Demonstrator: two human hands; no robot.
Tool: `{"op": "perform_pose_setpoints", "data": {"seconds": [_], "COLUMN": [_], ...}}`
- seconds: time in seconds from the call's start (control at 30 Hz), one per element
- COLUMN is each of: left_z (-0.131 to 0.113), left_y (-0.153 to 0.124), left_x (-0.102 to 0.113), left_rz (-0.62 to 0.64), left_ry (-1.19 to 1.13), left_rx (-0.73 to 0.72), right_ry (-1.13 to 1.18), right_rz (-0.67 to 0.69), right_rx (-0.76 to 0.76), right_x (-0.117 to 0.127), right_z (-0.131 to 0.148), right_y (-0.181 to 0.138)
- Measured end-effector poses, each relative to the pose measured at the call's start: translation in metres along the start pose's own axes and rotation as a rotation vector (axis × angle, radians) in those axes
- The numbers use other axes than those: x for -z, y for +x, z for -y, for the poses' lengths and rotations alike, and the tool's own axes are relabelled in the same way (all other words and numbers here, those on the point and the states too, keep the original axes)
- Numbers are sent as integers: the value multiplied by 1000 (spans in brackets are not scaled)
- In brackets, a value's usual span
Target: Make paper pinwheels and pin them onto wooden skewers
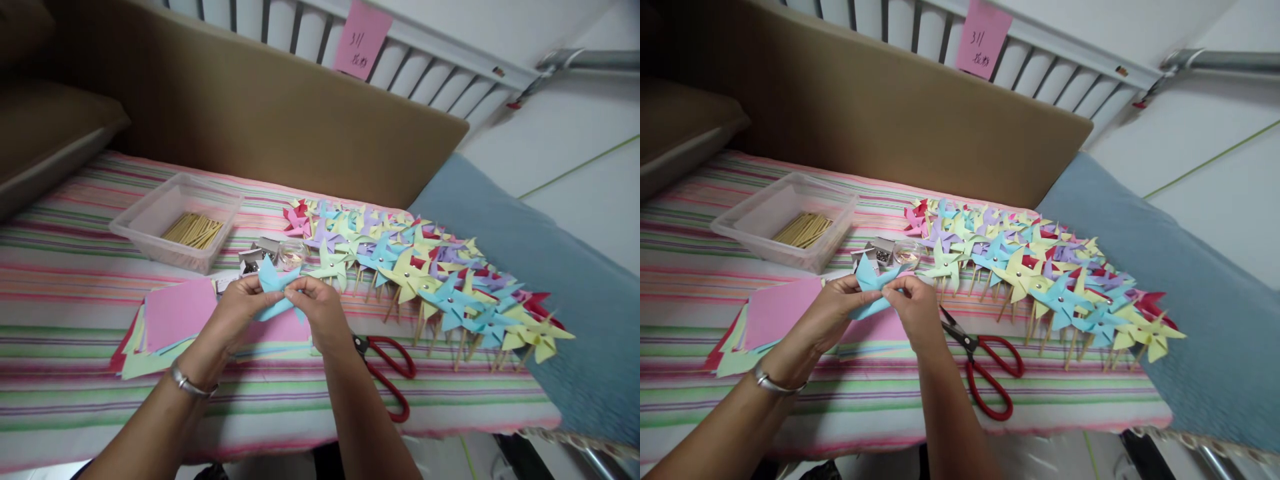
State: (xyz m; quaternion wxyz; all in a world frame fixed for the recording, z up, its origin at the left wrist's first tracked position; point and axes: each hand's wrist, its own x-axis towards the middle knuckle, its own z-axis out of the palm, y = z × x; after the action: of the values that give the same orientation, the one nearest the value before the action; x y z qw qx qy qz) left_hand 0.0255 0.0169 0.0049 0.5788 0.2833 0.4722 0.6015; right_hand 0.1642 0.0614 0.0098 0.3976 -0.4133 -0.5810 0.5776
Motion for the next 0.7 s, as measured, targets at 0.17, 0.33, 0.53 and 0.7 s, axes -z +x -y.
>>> {"op": "perform_pose_setpoints", "data": {"seconds": [0.17,0.33,0.53,0.7], "left_z": [-3,0,-1,2], "left_y": [-2,-1,1,5], "left_x": [-3,-2,0,2], "left_rz": [5,26,-27,-56], "left_ry": [-40,-48,-19,-21], "left_rx": [21,7,42,98], "right_ry": [56,77,52,47], "right_rz": [11,-28,-71,-99], "right_rx": [7,7,25,45], "right_x": [0,-4,-8,-9], "right_z": [-1,1,6,4], "right_y": [0,1,1,3]}}
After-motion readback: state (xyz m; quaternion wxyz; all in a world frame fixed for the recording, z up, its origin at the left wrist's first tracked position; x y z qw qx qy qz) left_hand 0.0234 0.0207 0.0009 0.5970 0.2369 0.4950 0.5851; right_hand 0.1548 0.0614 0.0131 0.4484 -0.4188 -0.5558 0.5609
